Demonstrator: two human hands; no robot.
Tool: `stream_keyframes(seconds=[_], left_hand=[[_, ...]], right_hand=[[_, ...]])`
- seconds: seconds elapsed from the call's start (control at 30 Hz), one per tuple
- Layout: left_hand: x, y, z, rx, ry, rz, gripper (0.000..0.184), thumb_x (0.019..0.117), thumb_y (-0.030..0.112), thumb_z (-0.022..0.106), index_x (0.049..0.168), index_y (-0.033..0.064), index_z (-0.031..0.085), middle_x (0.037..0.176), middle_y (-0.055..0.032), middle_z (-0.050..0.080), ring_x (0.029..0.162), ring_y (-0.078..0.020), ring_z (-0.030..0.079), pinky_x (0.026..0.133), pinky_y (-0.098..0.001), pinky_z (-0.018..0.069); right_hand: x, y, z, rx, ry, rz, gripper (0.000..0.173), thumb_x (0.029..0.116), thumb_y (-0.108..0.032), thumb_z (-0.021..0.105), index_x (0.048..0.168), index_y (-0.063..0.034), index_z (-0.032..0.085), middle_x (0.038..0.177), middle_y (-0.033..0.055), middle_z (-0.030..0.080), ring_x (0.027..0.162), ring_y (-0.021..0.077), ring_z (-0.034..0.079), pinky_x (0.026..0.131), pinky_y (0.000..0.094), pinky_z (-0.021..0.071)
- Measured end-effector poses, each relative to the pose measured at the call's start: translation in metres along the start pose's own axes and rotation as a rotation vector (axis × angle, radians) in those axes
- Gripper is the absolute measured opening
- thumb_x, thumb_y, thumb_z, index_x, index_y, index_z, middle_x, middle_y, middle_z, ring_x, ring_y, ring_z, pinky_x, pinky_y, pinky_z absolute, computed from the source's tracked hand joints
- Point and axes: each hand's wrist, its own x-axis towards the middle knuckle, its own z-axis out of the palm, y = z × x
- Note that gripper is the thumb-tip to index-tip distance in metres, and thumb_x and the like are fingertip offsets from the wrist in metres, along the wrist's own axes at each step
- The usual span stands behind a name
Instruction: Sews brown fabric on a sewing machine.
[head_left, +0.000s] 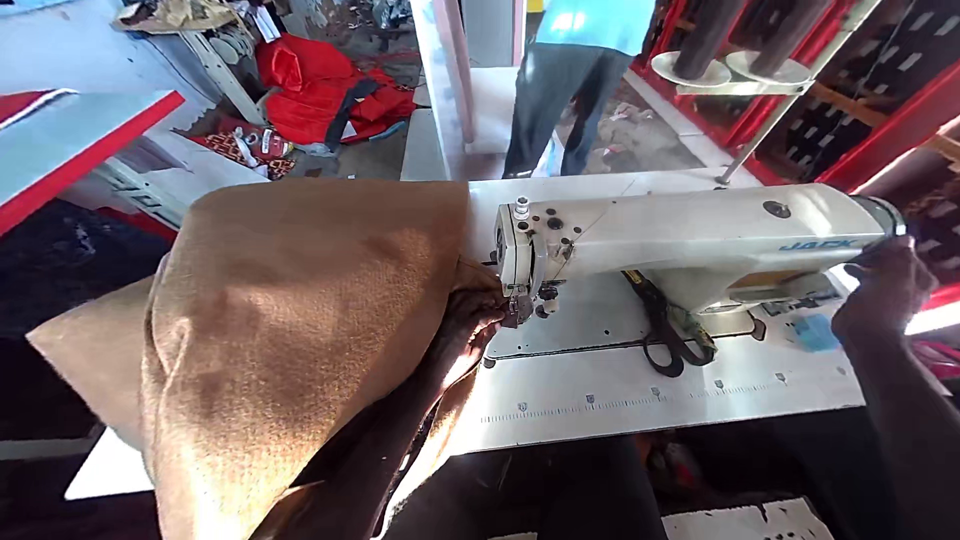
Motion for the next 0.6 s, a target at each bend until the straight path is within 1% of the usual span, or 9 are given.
stream_keyframes(seconds=[0.07,0.1,0.17,0.2,0.23,0.3,0.4,0.5,0.6], left_hand=[[0.0,0.002,-0.003,-0.015,0.007,-0.005,0.019,0.0967,0.021,0.065,0.108,0.0178,0.079,0.124,-0.0026,0.068,0.127,-0.0205,0.057,0.113,-0.0435,0.0431],[0.0,0.003,-0.005,-0.021,0.0,-0.017,0.018,0.0968,0.021,0.066,0.109,0.0182,0.079,0.125,-0.0019,0.067,0.128,-0.0199,0.056,0.114,-0.0428,0.0427],[0.002,0.004,-0.005,-0.023,-0.012,-0.022,0.018,0.0966,0.019,0.065,0.109,0.0185,0.079,0.124,-0.0014,0.067,0.128,-0.0196,0.056,0.113,-0.0426,0.0427],[0.003,0.003,-0.005,-0.028,-0.019,-0.024,0.019,0.0967,0.017,0.065,0.109,0.0189,0.079,0.124,-0.0011,0.067,0.127,-0.0195,0.056,0.113,-0.0426,0.0427],[0.004,0.0,-0.004,-0.039,-0.026,-0.027,0.019,0.0963,0.016,0.065,0.108,0.0189,0.079,0.123,-0.0015,0.067,0.127,-0.02,0.056,0.113,-0.0433,0.0426],[0.006,-0.007,0.0,-0.082,-0.019,-0.028,0.018,0.0953,0.014,0.065,0.104,0.0169,0.08,0.121,-0.0038,0.068,0.125,-0.0223,0.057,0.112,-0.0456,0.0421],[0.011,-0.017,0.001,-0.15,-0.035,-0.041,0.016,0.0974,0.02,0.065,0.103,0.0195,0.08,0.119,-0.0008,0.069,0.125,-0.0195,0.057,0.113,-0.0447,0.0409],[0.015,-0.027,0.002,-0.199,-0.037,0.03,0.019,0.0979,0.018,0.061,0.101,0.0174,0.08,0.116,-0.0021,0.069,0.123,-0.0189,0.057,0.114,-0.0434,0.0391],[0.019,-0.031,0.002,-0.202,-0.03,0.07,0.022,0.0987,0.021,0.059,0.099,0.0165,0.08,0.114,-0.0027,0.07,0.121,-0.0191,0.058,0.113,-0.0441,0.0391]], right_hand=[[0.014,0.004,-0.008,-0.011,-0.046,0.028,0.059,0.1079,-0.053,0.029,0.134,-0.0063,0.054,0.119,0.0022,0.063,0.106,0.0082,0.062,0.097,0.0366,0.0524],[0.026,-0.008,-0.008,-0.091,-0.071,0.022,0.064,0.1064,-0.059,0.028,0.129,-0.0056,0.056,0.115,0.0028,0.064,0.104,0.0083,0.063,0.096,0.0379,0.0526],[0.048,-0.039,0.0,-0.318,-0.113,0.052,0.07,0.0996,-0.069,0.041,0.107,-0.0019,0.061,0.095,0.0073,0.062,0.087,0.0141,0.061,0.083,0.0455,0.0526],[0.059,-0.051,0.004,-0.405,-0.144,0.049,0.072,0.0965,-0.068,0.05,0.102,0.0023,0.061,0.092,0.0153,0.062,0.083,0.0233,0.06,0.078,0.0541,0.051],[0.064,-0.064,0.009,-0.452,-0.171,0.051,0.072,0.0955,-0.064,0.057,0.107,0.0067,0.061,0.097,0.0241,0.063,0.087,0.0326,0.061,0.081,0.062,0.0486],[0.059,-0.073,0.017,-0.417,-0.126,-0.009,0.063,0.0967,-0.057,0.06,0.117,0.0029,0.06,0.105,0.0191,0.063,0.091,0.0257,0.061,0.085,0.0534,0.051],[0.022,-0.07,0.02,-0.149,0.03,-0.245,0.043,0.1044,-0.037,0.057,0.116,0.0035,0.06,0.102,0.0101,0.064,0.091,0.0145,0.064,0.086,0.0378,0.0557],[-0.042,-0.066,0.017,-0.071,0.134,-0.372,0.034,0.1076,-0.023,0.052,0.116,0.0089,0.06,0.107,0.0126,0.066,0.098,0.0163,0.064,0.091,0.0372,0.0537],[-0.102,-0.068,0.019,-0.038,0.2,-0.349,0.027,0.1054,-0.017,0.055,0.11,0.0089,0.06,0.101,0.0051,0.064,0.094,0.0059,0.061,0.089,0.0276,0.0514]])
